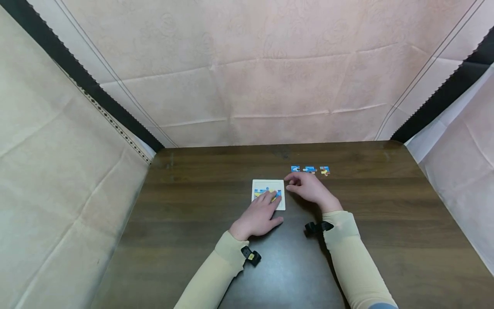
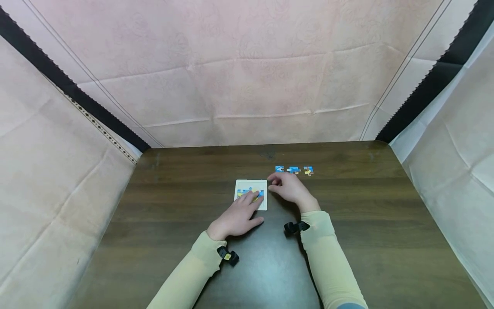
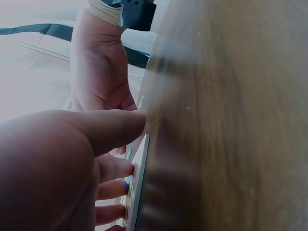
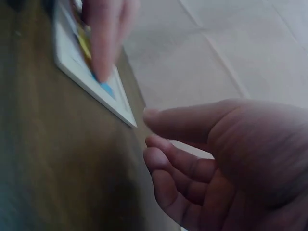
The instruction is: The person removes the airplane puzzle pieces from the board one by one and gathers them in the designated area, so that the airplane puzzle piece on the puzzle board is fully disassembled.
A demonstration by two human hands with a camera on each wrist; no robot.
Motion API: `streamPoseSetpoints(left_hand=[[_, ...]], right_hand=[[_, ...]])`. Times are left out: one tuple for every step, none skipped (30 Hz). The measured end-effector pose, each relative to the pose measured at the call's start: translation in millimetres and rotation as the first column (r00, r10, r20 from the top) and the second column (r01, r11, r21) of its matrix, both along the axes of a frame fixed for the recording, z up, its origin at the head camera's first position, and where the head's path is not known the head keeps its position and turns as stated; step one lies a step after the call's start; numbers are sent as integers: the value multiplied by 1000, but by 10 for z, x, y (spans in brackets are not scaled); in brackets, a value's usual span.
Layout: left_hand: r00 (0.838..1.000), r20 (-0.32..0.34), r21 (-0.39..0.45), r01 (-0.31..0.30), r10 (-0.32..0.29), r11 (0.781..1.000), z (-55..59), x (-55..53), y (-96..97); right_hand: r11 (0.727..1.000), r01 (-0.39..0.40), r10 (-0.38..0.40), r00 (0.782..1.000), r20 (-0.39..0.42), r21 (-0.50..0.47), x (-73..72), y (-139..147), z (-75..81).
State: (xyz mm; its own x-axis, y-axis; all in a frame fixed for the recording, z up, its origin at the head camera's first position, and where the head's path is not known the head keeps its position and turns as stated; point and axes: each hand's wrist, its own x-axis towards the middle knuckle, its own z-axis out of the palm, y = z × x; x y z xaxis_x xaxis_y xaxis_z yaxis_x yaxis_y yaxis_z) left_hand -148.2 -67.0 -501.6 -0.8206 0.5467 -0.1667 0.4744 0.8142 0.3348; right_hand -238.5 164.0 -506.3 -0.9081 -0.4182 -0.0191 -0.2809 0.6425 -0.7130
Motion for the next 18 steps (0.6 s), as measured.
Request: streamPoseSetpoints(left_hand=[[1000,-2,8,-2,2,1000,-7,-3,-7],[1000,-1,22,-6,6,1000,-16,-7,-12],[1000,-2,28,-7,7,1000,-28,-9,-18],[1000,-5,34,-8,8,999,-30,-14,-24],[1000,-6,42,-10,10,999,-33,-19,-28],[1000,-7,49,-11,11,999,-38,-22,-33],[1000,-8,56,-10,11,998,-39,-24,-38],[1000,-7,62,-11,11,998,-40,-25,-45],[1000,-8,64,-8,8,998,-38,-23,-55],[1000,-5,69,-6,6,998,-36,-22,-64],[1000,-2,74,-1,1,997,-39,-22,-73],[1000,2,78,4,-5,997,-38,-19,-84],[1000,7,82,10,-11,997,-36,-16,-96],[1000,12,86,16,-17,996,-36,-14,-108],[1000,16,89,24,-25,996,-39,-12,-119],[999,18,91,30,-31,995,-46,-12,-130],[999,19,93,37,-39,995,-55,-11,-143],[999,20,94,43,-45,995,-59,-9,-154]], right_hand=[[1000,-4,4,1000,11,-6,9,-31,-13],[1000,-9,9,1000,19,-10,17,-56,-25],[1000,-11,11,1000,28,-11,28,-76,-32],[1000,-14,14,999,35,-9,33,-89,-36],[1000,-16,16,999,40,-5,38,-98,-41],[1000,-18,18,999,44,-1,40,-106,-49],[1000,-21,21,999,46,6,40,-112,-57],[1000,-24,23,999,47,11,40,-118,-66],[1000,-24,23,998,50,16,42,-123,-69],[1000,-24,23,998,51,18,43,-128,-70],[1000,-23,22,998,52,18,45,-135,-69],[1000,-23,22,998,52,18,47,-140,-66],[1000,-23,22,998,50,20,50,-145,-63],[1000,-22,21,999,50,21,53,-149,-58],[1000,-19,18,999,50,22,57,-153,-53],[1000,-16,15,999,49,26,56,-155,-54],[999,-15,14,999,46,30,56,-156,-56],[999,-12,11,999,45,34,57,-155,-54]])
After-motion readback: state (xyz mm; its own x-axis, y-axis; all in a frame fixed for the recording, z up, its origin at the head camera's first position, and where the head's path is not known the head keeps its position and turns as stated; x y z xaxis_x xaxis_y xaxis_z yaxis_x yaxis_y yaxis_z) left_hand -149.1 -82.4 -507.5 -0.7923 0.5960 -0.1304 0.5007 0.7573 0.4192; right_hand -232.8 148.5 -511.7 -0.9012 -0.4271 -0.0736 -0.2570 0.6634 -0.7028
